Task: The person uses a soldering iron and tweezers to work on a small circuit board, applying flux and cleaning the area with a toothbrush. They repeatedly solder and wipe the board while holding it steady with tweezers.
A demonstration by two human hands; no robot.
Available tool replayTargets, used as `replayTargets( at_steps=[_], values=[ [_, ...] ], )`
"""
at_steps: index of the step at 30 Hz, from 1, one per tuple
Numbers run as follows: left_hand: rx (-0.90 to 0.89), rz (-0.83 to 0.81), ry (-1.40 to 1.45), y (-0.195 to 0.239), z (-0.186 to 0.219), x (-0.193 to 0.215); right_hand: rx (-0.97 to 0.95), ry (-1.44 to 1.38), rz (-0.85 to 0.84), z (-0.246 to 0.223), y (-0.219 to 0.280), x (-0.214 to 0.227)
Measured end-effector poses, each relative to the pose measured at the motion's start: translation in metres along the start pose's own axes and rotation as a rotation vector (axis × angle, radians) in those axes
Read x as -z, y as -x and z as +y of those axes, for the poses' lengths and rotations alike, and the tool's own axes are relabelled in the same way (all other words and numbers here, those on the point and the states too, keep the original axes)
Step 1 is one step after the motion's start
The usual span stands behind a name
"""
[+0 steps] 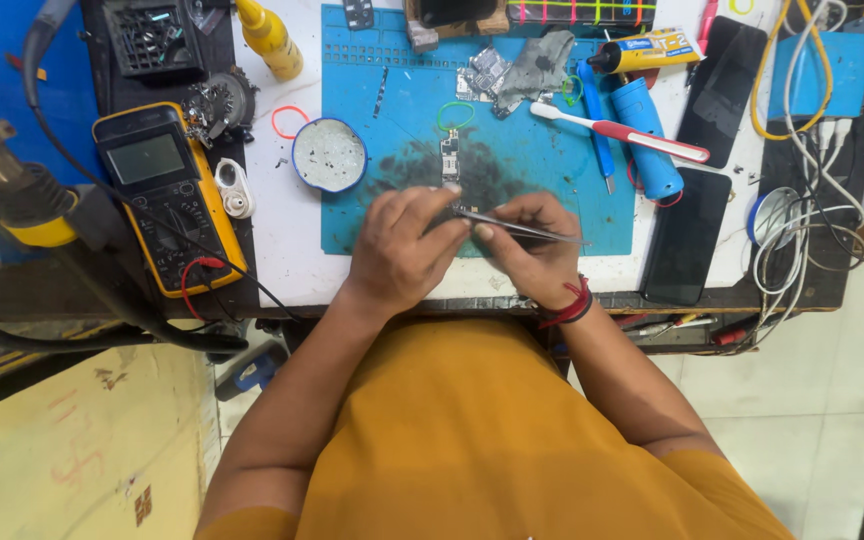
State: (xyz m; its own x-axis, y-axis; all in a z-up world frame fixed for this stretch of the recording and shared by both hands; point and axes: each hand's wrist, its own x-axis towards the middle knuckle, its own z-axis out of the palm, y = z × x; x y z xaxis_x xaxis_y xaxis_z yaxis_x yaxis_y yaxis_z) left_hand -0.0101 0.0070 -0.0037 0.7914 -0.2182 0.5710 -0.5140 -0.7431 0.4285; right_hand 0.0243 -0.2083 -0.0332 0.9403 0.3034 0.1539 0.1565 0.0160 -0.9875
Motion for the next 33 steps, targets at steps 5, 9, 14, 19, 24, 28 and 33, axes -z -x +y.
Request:
replayTargets(
  at_steps=[5,9,14,19,24,28,33],
  values=[
    [0.06,0.056,0.076,-0.002,0.002,0.002,-0.012,-0.24,0.162,-0.005,0.002,0.0],
    [-0.006,0.104,0.05,-0.002,0.004,0.007,0.217,0.266,0.192,-0.025,0.0,0.0],
    [-0.163,0.058,0.002,-0.002,0.01,0.009,0.232,0.466,-0.037,-0.05,0.004,-0.011],
    [-0.099,-0.036,0.091,-0.004,0.012,0.013,0.22,0.438,-0.157,-0.065,0.003,-0.015],
    [-0.077,-0.069,0.195,-0.006,0.011,0.009,0.287,0.599,-0.236,-0.062,0.01,-0.008],
    [0.048,0.006,0.301,-0.005,0.006,0.007,0.315,0.291,-0.029,-0.058,0.009,0.026],
    [0.259,0.211,0.404,0.001,0.001,0.001,0.465,0.145,1.039,-0.077,-0.036,0.176]
  ],
)
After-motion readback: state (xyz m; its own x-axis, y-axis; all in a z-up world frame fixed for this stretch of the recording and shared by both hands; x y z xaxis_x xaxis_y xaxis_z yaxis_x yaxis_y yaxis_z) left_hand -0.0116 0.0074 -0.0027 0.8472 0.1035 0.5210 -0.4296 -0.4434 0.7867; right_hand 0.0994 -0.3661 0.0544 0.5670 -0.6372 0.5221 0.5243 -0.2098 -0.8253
